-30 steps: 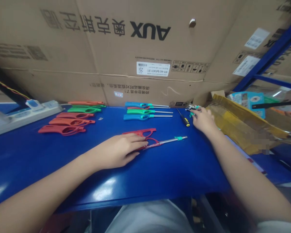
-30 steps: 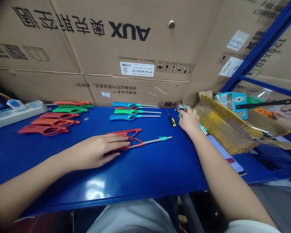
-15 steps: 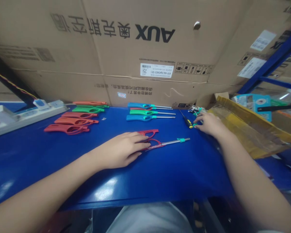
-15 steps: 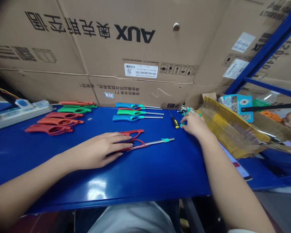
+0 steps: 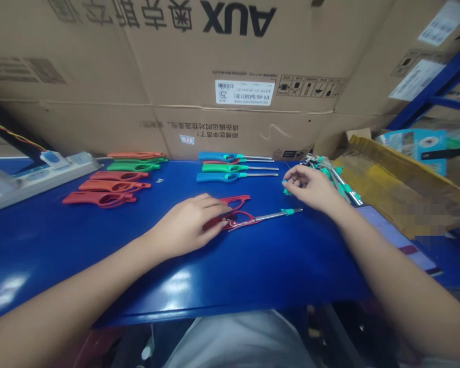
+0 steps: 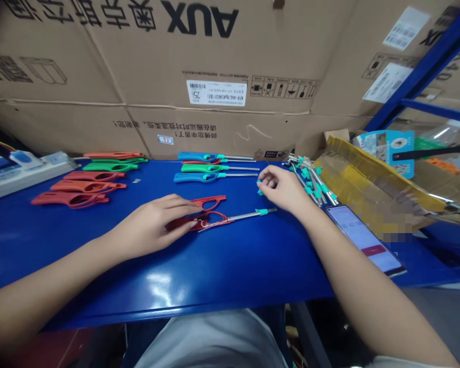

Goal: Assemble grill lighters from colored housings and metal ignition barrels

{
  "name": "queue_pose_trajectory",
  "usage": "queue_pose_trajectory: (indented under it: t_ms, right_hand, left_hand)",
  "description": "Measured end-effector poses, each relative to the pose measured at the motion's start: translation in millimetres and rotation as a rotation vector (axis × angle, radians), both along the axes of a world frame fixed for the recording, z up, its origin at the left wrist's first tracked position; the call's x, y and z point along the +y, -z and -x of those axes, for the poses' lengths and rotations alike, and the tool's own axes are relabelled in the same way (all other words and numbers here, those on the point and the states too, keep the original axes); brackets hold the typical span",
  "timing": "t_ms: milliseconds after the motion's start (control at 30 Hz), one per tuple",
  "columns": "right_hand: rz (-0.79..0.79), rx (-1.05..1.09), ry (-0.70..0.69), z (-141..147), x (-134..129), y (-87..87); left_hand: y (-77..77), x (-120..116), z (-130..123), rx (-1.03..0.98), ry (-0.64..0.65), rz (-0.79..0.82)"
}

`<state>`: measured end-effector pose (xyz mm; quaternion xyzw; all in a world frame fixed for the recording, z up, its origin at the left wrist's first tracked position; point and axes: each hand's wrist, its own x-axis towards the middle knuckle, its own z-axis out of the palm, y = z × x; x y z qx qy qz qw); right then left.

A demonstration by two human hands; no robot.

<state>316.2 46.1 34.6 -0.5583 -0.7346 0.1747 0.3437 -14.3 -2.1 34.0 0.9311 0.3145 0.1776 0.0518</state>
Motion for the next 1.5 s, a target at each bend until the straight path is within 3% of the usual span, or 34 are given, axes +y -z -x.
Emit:
queue_pose_trajectory:
  t_ms: [100, 233, 300, 400, 467, 533, 600, 700, 967, 1500]
  right_hand:
    - [0.048, -0.022, -0.064, 19, -4, 12.9]
    - [0.091, -0.162, -0.012, 19, -2, 22.5]
    - [0.058, -0.252, 0.032, 17, -1, 19.2]
    - [-0.119, -0.346, 0.024, 24, -8, 4.1]
    - [-0.136, -0.319, -0.114, 36, -18, -7.0]
    - [-0.041, -0.320, -0.284, 50, -28, -13.3]
    - [0.079, -0.334, -0.408, 62, -36, -12.2]
    - [0.129, -0.321, -0.470, 71, -42, -0.7]
    - [0.033, -0.359, -0.530, 64, -46, 21.1]
    - [0.035, -0.372, -0.462, 72, -45, 19.9]
  left_hand:
    - [4.9, 0, -2, -0.028, 0.007, 0.068]
    - [10.2, 1, -2, -0.028, 0.038, 0.120]
    - [12.3, 2, -1, -0.025, 0.031, 0.133]
    - [14.8, 3, -1, -0.024, 0.018, 0.155]
    - [16.2, 3, -1, -0.028, 0.018, 0.161]
    - [17.7, 3, -1, -0.030, 0.025, 0.165]
    - [19.5, 2, 0, -0.034, 0.027, 0.174]
    - [22.6, 0, 2, -0.044, 0.014, 0.206]
    - [28.5, -1, 6, -0.060, 0.017, 0.269]
    - [27.8, 0, 0, -0.103, 0.020, 0.290]
